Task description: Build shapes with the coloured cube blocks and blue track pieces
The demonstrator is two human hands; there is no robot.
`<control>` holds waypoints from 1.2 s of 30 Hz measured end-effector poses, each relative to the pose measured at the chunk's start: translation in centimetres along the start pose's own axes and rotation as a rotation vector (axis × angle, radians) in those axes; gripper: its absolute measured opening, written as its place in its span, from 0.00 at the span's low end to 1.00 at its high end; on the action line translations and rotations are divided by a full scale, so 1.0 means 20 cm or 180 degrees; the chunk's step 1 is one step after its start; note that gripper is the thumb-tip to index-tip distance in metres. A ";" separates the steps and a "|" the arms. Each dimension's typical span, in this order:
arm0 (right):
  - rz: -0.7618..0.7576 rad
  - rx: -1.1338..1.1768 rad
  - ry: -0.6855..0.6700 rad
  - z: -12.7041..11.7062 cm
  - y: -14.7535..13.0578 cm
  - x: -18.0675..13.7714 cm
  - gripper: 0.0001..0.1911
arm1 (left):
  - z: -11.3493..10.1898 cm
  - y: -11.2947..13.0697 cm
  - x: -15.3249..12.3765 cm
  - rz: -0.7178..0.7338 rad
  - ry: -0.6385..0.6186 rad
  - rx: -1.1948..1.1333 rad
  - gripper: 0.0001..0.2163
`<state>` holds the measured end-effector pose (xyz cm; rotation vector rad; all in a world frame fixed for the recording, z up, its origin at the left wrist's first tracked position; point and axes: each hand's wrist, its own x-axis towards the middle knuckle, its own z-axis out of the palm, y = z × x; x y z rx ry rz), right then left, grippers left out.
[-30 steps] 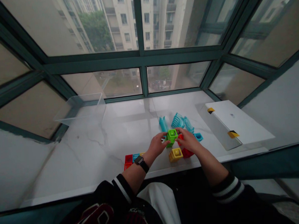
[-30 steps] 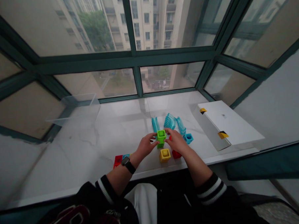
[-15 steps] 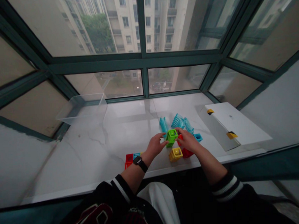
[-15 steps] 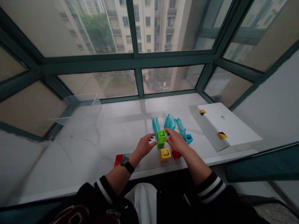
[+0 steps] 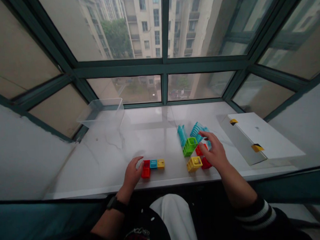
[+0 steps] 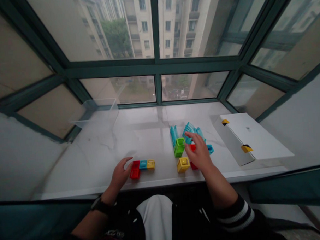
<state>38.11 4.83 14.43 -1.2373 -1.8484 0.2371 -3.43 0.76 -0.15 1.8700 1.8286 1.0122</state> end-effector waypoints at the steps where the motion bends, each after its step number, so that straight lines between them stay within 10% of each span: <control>1: -0.0081 0.0139 0.0052 0.01 -0.08 -0.01 0.22 | 0.02 -0.01 -0.02 0.0063 0.0002 0.0030 0.16; 6: -0.0279 0.0857 -0.0996 0.35 -0.33 -0.16 0.25 | 0.14 0.09 -0.01 0.0360 -0.0247 0.0316 0.16; 14: 0.0541 0.0172 -0.2065 0.94 -0.11 -0.41 0.37 | 0.26 0.25 0.01 0.0352 -0.0844 0.0818 0.11; 36: 0.0695 0.0020 -0.2015 0.89 0.00 -0.50 0.26 | 0.29 0.28 -0.01 0.0360 -0.0749 0.1021 0.10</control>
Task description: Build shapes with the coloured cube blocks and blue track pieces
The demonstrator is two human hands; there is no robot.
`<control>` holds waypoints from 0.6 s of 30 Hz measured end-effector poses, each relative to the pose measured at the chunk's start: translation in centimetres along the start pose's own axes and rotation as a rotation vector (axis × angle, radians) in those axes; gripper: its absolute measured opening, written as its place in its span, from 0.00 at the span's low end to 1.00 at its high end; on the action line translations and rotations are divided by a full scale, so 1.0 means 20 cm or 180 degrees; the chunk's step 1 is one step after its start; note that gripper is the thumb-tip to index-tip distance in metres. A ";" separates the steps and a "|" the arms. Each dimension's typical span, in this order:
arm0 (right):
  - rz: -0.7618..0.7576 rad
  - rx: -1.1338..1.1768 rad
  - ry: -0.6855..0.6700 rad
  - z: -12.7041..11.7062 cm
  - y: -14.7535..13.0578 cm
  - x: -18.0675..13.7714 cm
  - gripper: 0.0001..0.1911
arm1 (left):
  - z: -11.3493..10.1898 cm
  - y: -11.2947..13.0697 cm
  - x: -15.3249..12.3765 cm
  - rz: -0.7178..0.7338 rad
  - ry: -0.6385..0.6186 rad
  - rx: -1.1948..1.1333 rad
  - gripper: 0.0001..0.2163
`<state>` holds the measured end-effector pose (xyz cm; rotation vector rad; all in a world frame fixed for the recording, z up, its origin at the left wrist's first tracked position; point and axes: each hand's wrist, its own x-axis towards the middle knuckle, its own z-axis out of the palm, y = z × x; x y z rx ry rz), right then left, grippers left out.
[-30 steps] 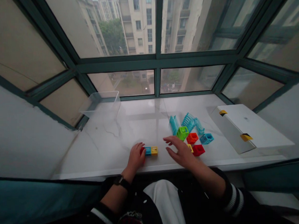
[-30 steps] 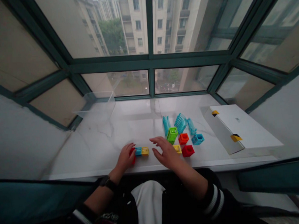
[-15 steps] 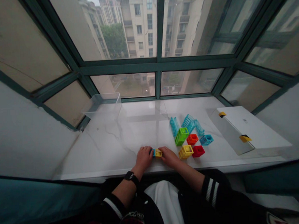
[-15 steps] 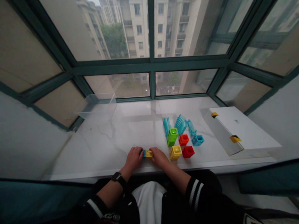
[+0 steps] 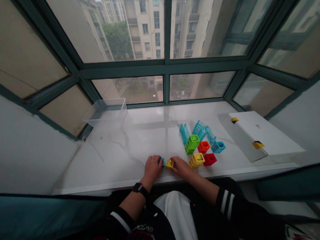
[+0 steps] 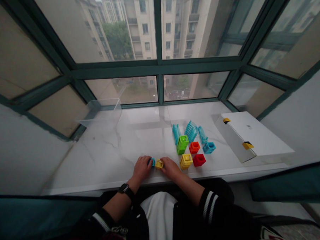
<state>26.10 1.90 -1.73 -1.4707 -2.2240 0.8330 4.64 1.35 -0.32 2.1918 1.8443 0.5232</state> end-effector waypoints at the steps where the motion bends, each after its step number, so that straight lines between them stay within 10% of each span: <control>1: 0.0017 0.0011 0.0005 -0.01 0.00 0.00 0.26 | 0.00 0.00 0.00 -0.0006 -0.0005 0.0001 0.10; 18: 0.0096 0.0884 0.0504 -0.15 -0.08 -0.09 0.27 | 0.02 -0.08 0.05 -0.0066 0.0002 -0.0635 0.16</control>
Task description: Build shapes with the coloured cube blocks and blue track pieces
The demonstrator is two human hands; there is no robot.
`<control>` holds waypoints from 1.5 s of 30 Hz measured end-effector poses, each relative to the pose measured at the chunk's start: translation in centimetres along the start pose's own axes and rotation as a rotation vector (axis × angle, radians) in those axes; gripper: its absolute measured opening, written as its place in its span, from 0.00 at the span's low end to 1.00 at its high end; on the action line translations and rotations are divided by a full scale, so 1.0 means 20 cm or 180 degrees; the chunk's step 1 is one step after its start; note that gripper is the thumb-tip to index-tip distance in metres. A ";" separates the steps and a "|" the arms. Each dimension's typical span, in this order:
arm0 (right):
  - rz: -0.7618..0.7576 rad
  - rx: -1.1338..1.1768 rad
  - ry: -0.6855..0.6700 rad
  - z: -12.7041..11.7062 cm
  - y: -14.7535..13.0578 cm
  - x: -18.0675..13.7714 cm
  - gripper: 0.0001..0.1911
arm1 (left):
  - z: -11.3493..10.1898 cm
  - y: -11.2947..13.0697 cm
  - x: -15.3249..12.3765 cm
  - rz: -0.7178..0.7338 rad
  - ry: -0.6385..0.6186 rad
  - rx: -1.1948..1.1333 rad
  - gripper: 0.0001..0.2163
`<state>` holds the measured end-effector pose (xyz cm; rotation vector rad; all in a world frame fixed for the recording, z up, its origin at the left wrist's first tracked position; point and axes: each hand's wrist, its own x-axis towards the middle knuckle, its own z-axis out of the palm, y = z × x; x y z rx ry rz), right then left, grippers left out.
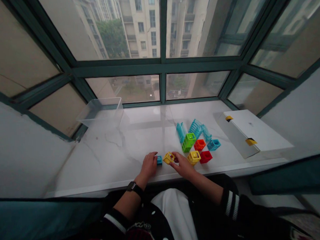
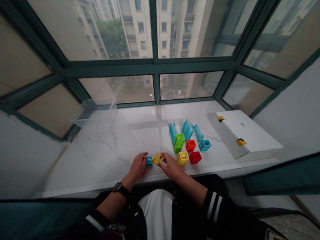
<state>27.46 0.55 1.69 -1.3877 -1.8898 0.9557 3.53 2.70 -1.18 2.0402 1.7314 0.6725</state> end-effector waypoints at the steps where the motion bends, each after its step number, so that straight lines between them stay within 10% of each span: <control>1: 0.0004 0.0003 0.0018 0.00 0.01 0.00 0.26 | -0.01 -0.01 0.00 0.0001 0.0063 -0.0066 0.16; 17: 0.0267 -0.1085 0.0020 0.11 0.10 0.07 0.25 | 0.08 -0.01 -0.13 0.0237 0.0184 0.0663 0.19; 30: -0.0702 -0.1750 -0.0149 0.20 -0.07 0.17 0.27 | 0.11 -0.05 -0.15 0.0433 0.0481 0.0498 0.19; 45: -0.0892 0.0082 0.0316 0.01 -0.22 0.06 0.30 | -0.06 0.03 -0.12 0.0739 0.0389 0.0218 0.36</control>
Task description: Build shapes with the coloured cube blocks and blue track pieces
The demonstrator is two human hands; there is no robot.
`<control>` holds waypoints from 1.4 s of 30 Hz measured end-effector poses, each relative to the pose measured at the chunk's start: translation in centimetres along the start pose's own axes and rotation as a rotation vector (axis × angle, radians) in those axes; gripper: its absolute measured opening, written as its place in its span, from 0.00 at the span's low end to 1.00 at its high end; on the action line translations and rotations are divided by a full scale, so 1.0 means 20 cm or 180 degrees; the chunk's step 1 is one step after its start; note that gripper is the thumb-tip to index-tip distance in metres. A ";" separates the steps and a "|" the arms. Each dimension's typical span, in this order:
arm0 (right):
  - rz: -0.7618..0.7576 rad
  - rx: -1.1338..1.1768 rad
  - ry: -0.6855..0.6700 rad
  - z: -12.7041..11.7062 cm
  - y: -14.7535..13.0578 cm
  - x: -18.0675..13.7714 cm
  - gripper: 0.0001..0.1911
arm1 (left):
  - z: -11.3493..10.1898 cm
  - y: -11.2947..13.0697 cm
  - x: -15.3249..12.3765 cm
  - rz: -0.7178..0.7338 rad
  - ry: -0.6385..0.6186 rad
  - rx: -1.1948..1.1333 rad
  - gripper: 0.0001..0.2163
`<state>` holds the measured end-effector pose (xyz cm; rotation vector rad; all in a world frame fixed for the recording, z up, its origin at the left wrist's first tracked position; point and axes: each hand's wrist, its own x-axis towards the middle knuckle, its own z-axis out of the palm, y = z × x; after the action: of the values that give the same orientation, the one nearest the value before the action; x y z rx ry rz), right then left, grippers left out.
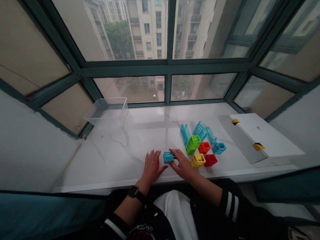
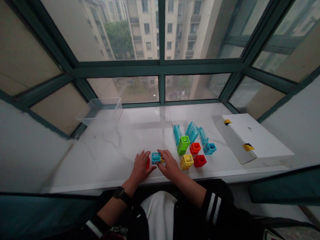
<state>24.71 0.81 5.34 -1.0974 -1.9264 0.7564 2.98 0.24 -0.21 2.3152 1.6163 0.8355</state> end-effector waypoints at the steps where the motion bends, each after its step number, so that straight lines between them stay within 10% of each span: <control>1: 0.0015 0.0069 -0.0008 -0.01 -0.02 0.00 0.32 | -0.04 0.03 0.01 0.0077 0.0048 -0.0185 0.37; 12: -0.0234 0.0159 0.0240 -0.10 -0.11 0.01 0.36 | -0.26 0.27 0.06 -0.0332 0.0099 -0.1787 0.22; 26: -0.0007 0.0401 0.0314 -0.17 -0.22 0.01 0.38 | -0.28 0.45 0.13 -0.0123 0.0889 -0.1674 0.18; 42: 0.0001 -0.0502 0.1043 -0.74 -0.02 -0.13 0.38 | -0.17 0.64 0.29 0.0850 -0.0129 -0.1538 0.24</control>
<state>37.90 0.02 12.56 -1.2328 -1.7260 0.3990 12.83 0.08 10.42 2.1913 0.9585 1.0842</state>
